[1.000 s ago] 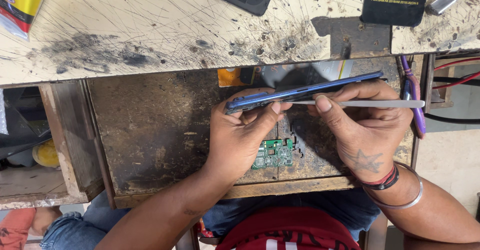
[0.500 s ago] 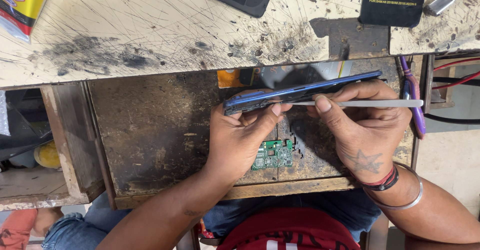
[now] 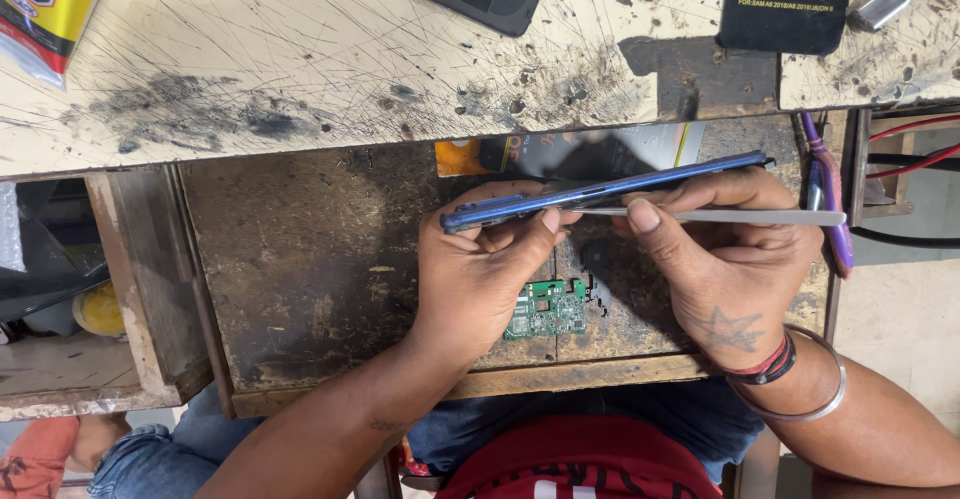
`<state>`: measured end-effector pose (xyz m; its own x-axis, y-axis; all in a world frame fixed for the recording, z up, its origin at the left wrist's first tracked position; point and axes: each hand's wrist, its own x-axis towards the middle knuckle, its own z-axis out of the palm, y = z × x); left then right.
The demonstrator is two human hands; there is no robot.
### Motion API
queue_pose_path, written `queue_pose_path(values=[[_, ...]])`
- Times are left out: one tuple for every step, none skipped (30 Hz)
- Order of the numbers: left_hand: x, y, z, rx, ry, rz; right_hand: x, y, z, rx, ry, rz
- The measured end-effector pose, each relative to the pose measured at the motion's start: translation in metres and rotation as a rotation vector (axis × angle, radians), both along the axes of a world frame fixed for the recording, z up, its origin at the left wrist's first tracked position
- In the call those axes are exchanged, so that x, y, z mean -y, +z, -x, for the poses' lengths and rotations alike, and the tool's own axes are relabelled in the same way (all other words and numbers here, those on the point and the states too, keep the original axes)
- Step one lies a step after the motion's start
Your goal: The person sits at a repair bench and first handles a roll of clear tape, pulling and pressing a strip. They then pick up a smartphone frame, remove its back cover, and use a metal pry tool to work along the edges of the phone body, separating the housing and exposing the internal motherboard on the bench.
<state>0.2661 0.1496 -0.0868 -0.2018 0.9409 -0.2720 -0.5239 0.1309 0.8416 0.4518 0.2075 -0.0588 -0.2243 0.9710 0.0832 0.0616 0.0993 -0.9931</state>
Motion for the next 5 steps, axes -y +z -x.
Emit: queue_pose_path(values=[[0.0, 0.0001, 0.0001, 0.001, 0.002, 0.001, 0.0004, -0.0003, -0.0001, -0.005, 0.0, 0.0], [0.0, 0.0001, 0.0002, 0.002, 0.005, 0.002, 0.0006, -0.0005, -0.0003, -0.015, -0.002, 0.008], [0.0, 0.0002, 0.0002, 0.003, 0.007, 0.002, 0.0009, -0.0006, -0.0005, -0.018, -0.005, 0.012], [0.0002, 0.0003, 0.0004, 0.008, 0.002, 0.004, 0.0012, -0.0007, -0.0008, -0.022, -0.008, 0.017], [0.0004, 0.0003, 0.0006, 0.014, -0.003, 0.006, 0.0015, -0.0007, -0.0012, -0.019, -0.011, 0.018]])
